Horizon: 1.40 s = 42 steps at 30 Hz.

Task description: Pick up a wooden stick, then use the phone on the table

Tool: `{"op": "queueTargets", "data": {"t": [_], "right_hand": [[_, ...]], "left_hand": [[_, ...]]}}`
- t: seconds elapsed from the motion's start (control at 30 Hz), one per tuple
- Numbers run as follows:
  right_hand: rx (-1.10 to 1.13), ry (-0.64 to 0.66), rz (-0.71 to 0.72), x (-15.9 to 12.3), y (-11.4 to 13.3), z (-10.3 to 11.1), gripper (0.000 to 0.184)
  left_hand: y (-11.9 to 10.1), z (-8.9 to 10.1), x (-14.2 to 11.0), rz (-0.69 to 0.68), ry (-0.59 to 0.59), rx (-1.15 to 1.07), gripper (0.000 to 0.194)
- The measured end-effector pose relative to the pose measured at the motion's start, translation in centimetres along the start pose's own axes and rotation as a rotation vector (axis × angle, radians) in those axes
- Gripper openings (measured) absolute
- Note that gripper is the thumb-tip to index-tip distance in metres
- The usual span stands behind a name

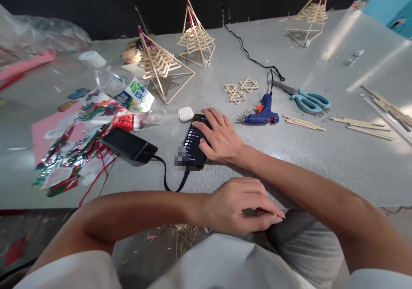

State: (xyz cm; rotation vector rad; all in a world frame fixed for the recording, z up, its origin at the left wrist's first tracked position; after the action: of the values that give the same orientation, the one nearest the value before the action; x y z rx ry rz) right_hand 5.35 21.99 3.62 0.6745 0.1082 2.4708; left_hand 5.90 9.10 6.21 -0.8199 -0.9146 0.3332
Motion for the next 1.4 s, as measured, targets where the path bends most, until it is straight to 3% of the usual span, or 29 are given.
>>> {"op": "queueTargets", "data": {"t": [0.33, 0.63, 0.83, 1.03, 1.2, 1.4], "right_hand": [[-0.01, -0.049, 0.014, 1.2, -0.9, -0.6, 0.048], [0.036, -0.124, 0.002, 0.7, -0.7, 0.7, 0.043], [0.119, -0.195, 0.026, 0.4, -0.9, 1.6, 0.03], [0.144, -0.26, 0.152, 0.4, -0.1, 2.4, 0.029], [0.201, -0.201, 0.287, 0.0, 0.6, 2.4, 0.037], [0.208, -0.245, 0.352, -0.3, 0.7, 2.4, 0.041]], "left_hand": [[0.9, -0.7, 0.0, 0.152, 0.132, -0.023, 0.026], [1.1, -0.8, -0.1, 0.157, 0.139, -0.033, 0.028], [1.1, -0.6, 0.0, 0.178, 0.125, -0.072, 0.028], [1.2, -0.5, -0.1, 0.23, 0.136, -0.084, 0.025], [1.4, -0.6, -0.2, 0.292, 0.184, -0.094, 0.021], [1.2, -0.5, -0.1, 0.267, 0.161, -0.097, 0.025]]}}
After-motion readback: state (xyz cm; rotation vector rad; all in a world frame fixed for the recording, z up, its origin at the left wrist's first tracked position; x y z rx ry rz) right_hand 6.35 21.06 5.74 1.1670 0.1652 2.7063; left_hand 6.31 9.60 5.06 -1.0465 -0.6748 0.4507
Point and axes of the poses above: each hand's wrist, its own x-axis towards the middle knuckle, its own z-axis out of the back of the hand, y = z × x, the point moved 6 cm from there along x, towards the middle knuckle, and after that the axes turned 7 degrees about z, right-handed, at the moved point
